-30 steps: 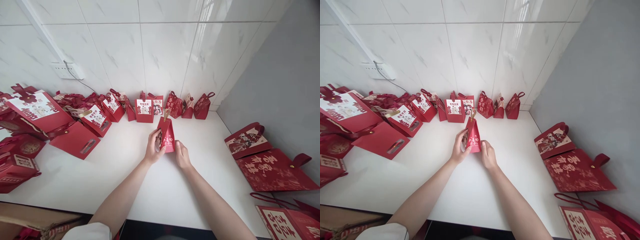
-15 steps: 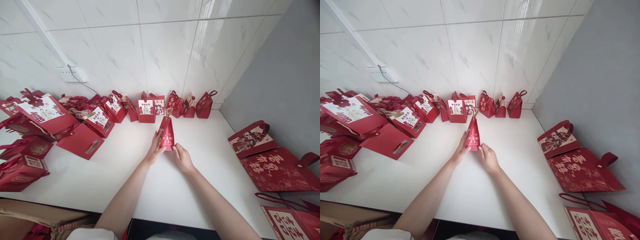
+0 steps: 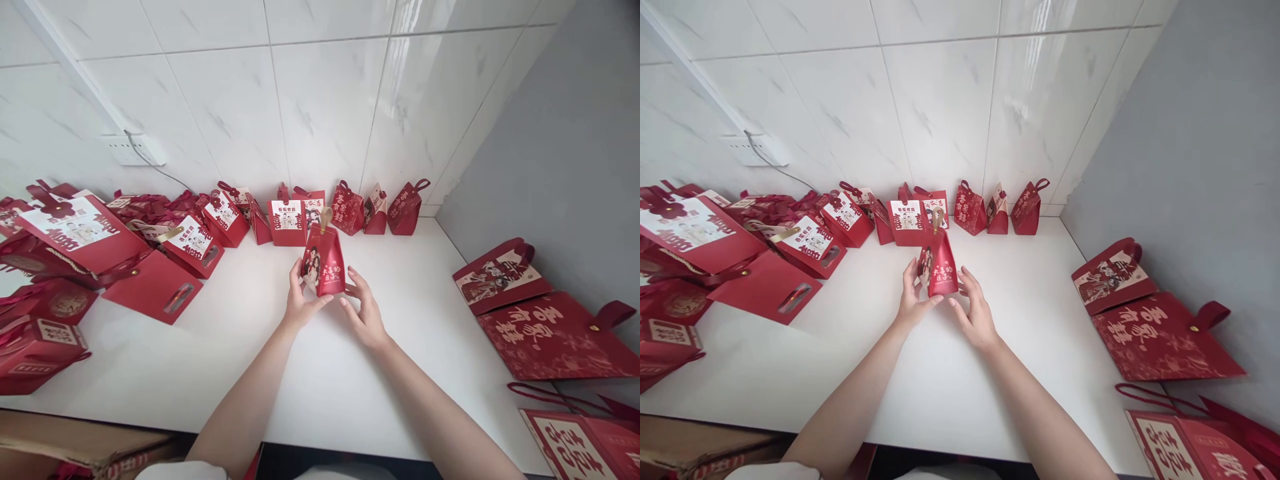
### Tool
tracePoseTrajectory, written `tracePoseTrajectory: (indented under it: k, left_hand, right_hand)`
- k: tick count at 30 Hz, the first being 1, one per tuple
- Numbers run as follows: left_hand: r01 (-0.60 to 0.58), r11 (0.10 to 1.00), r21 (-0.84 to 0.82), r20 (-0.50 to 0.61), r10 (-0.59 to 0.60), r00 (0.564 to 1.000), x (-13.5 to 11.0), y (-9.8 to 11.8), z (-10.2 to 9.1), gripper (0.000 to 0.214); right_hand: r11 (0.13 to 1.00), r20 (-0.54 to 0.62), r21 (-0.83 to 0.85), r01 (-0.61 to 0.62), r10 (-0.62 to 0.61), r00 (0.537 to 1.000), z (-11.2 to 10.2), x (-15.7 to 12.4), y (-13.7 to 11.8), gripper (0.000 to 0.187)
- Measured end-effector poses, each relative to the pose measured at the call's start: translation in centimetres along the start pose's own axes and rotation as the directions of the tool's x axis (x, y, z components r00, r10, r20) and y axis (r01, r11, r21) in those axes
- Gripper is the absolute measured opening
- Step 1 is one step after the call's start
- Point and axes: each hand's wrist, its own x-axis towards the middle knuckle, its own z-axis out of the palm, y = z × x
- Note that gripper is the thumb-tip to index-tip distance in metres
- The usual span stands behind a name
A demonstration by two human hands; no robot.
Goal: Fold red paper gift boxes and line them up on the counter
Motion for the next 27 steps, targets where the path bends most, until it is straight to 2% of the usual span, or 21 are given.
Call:
tracePoseTrajectory:
  k: [1, 3, 7, 9, 11, 14, 17, 20, 25, 27]
  left_hand:
    - [-0.04, 0.998, 0.039, 0.032, 0.039, 0.999, -0.1, 0.0, 0.0, 0.11]
    - [-0.054, 0.997, 0.053, 0.069, 0.05, 0.996, 0.0, -0.1, -0.1, 0.105]
    - [0.049, 0.995, 0.083, -0.008, -0.049, 0.999, 0.4, -0.5, -0.8, 0.066]
    - [0.088, 0.984, 0.154, -0.009, -0.088, 0.996, 0.7, -0.3, -1.2, 0.043]
    - [0.125, 0.971, 0.202, 0.008, -0.129, 0.992, 1.0, -0.1, -1.7, 0.031]
    - [0.175, 0.971, 0.161, 0.038, -0.183, 0.982, 1.3, 0.3, -2.5, 0.029]
    - [0.246, 0.962, 0.118, 0.108, -0.258, 0.96, 1.5, 0.4, -3.5, 0.03]
    - [0.315, 0.939, 0.141, 0.15, -0.335, 0.93, 1.5, 0.4, -4.1, 0.03]
    - [0.318, 0.926, 0.202, 0.149, -0.35, 0.925, 1.5, 0.2, -4.2, 0.029]
    - [0.302, 0.929, 0.214, 0.165, -0.34, 0.926, 1.5, 0.2, -3.9, 0.03]
  right_hand:
    - [1.0, -0.004, -0.026, -0.007, 0.007, 1.0, 0.0, 0.1, 0.1, 0.05]
    - [0.995, -0.053, -0.07, -0.064, 0.06, 0.997, 0.0, 0.3, 0.7, 0.04]
    - [0.979, -0.165, -0.11, -0.172, 0.153, 0.974, -0.2, 0.8, 1.8, 0.023]
    - [0.972, -0.196, -0.098, -0.211, 0.189, 0.962, -0.6, 1.0, 2.0, 0.019]
    - [0.969, -0.22, -0.045, -0.242, 0.227, 0.949, -1.0, 1.1, 1.8, 0.021]
    - [0.981, -0.173, 0.055, -0.188, 0.195, 0.965, -1.8, 1.1, 1.6, 0.026]
    - [0.978, -0.086, 0.158, -0.139, 0.154, 0.984, -2.4, 1.3, 2.0, 0.023]
    - [0.947, 0.007, 0.259, -0.189, 0.194, 0.981, -2.7, 1.7, 2.9, 0.027]
    - [0.895, -0.076, 0.377, -0.238, 0.286, 0.955, -3.0, 2.1, 3.9, 0.023]
    - [0.858, -0.006, 0.421, -0.295, 0.328, 0.945, -3.1, 2.1, 4.0, 0.022]
